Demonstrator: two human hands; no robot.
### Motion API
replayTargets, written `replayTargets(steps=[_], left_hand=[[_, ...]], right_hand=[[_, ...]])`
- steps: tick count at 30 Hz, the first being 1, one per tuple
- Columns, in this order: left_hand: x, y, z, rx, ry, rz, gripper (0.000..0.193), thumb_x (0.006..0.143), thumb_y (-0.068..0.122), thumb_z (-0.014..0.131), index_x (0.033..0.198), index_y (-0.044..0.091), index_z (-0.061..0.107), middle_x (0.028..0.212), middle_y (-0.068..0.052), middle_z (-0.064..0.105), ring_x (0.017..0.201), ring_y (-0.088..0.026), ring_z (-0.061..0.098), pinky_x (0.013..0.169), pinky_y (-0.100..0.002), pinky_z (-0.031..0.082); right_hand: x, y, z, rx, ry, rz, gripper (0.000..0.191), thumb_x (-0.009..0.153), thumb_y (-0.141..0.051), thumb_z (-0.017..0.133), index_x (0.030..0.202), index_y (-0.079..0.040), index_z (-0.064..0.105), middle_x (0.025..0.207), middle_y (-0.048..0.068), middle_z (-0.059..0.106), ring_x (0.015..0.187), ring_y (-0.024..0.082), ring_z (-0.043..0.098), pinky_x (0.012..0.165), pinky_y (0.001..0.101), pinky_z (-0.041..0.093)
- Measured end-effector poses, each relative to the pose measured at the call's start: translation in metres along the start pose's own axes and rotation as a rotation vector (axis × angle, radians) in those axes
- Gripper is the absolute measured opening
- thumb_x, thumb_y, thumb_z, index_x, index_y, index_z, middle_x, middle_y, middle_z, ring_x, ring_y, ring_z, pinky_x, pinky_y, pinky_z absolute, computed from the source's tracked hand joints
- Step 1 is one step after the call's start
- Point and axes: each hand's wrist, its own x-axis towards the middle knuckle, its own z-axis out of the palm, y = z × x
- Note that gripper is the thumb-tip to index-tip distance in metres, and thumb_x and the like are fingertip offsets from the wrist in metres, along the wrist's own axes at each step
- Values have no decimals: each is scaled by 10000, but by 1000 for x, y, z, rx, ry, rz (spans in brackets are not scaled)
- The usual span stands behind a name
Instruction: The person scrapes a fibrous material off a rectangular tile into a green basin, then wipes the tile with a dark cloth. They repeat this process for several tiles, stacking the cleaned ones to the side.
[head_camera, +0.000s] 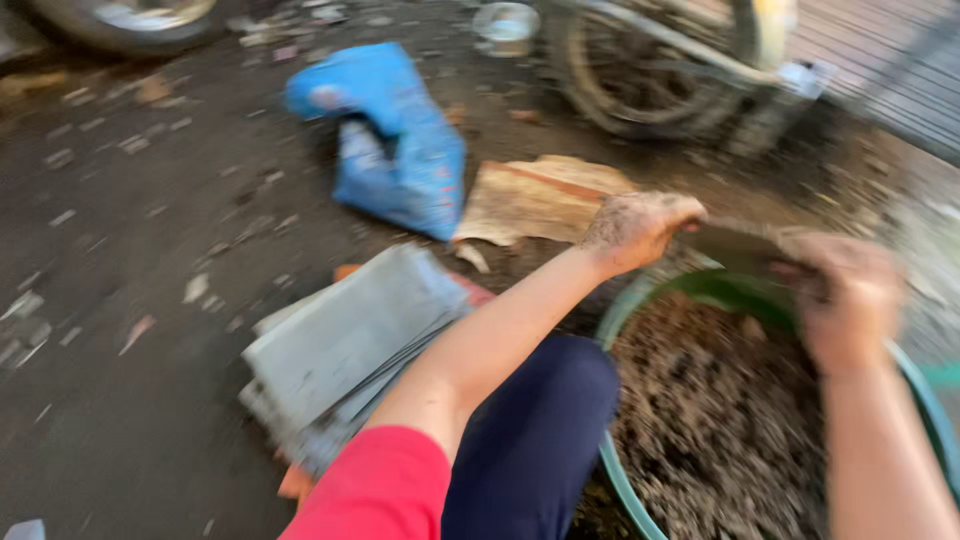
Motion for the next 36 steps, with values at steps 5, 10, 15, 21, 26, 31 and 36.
replayTargets(steps=[5, 10, 15, 21, 26, 31, 36], left_hand=[[-110, -74, -106, 144, 322, -745, 193, 994, 213, 704, 1124, 72, 726, 922, -119, 754, 857, -265, 714, 748, -400, 562], [-277, -84, -246, 140, 1005, -1226, 188, 1028, 170, 582, 1100, 48, 705, 1128, -110, 707, 1079, -235, 658, 991, -409, 511], [-371, -33, -301, -102, 1403, -1455, 279, 982, 178, 562, 1184, 12, 657, 1185, -113, 694, 1054, -231, 651, 951, -399, 515], [-358, -26, -314, 593, 372, -1848, 587, 901, 341, 708, 1318, -48, 569, 1338, -319, 564, 1203, -460, 560, 972, -548, 447], [-167, -77, -201, 405, 23, -853, 616, 959, 351, 751, 1403, -49, 601, 1314, -320, 640, 1217, -438, 619, 1025, -496, 485], [10, 8, -3, -367, -167, -570, 350, 858, 94, 532, 1070, 91, 810, 1000, -82, 823, 910, -127, 737, 832, -311, 544], [41, 130, 175, -873, -364, -1005, 665, 992, 630, 555, 1064, -8, 726, 871, -113, 731, 701, -215, 619, 627, -376, 492]], right_hand=[[-19, -7, -57, -179, -235, 138, 247, 960, -26, 726, 1200, -74, 693, 1158, 152, 724, 1087, 325, 672, 982, 406, 559], [-77, -19, -68, -276, -426, 334, 263, 949, -104, 719, 1212, -95, 717, 1146, 156, 730, 1050, 342, 683, 957, 415, 561], [-140, -26, -109, -326, -448, 453, 294, 938, -182, 712, 1223, -116, 742, 1134, 161, 737, 1013, 359, 694, 932, 425, 564], [-203, 23, -134, -399, -399, 609, 347, 925, -276, 704, 1237, -140, 771, 1120, 166, 744, 969, 380, 707, 901, 436, 566], [-207, 49, -126, 96, -494, 794, 395, 904, -344, 707, 1253, -159, 711, 1265, 167, 703, 1234, 345, 611, 1061, 431, 459], [-199, 19, -132, -207, -401, 1058, 457, 997, -411, 635, 1339, -116, 708, 1325, 191, 699, 1273, 343, 641, 1086, 439, 533], [-172, -19, -94, -301, -332, 957, 633, 945, -426, 626, 1463, -86, 499, 1550, 227, 428, 1410, 405, 418, 1128, 527, 400]])
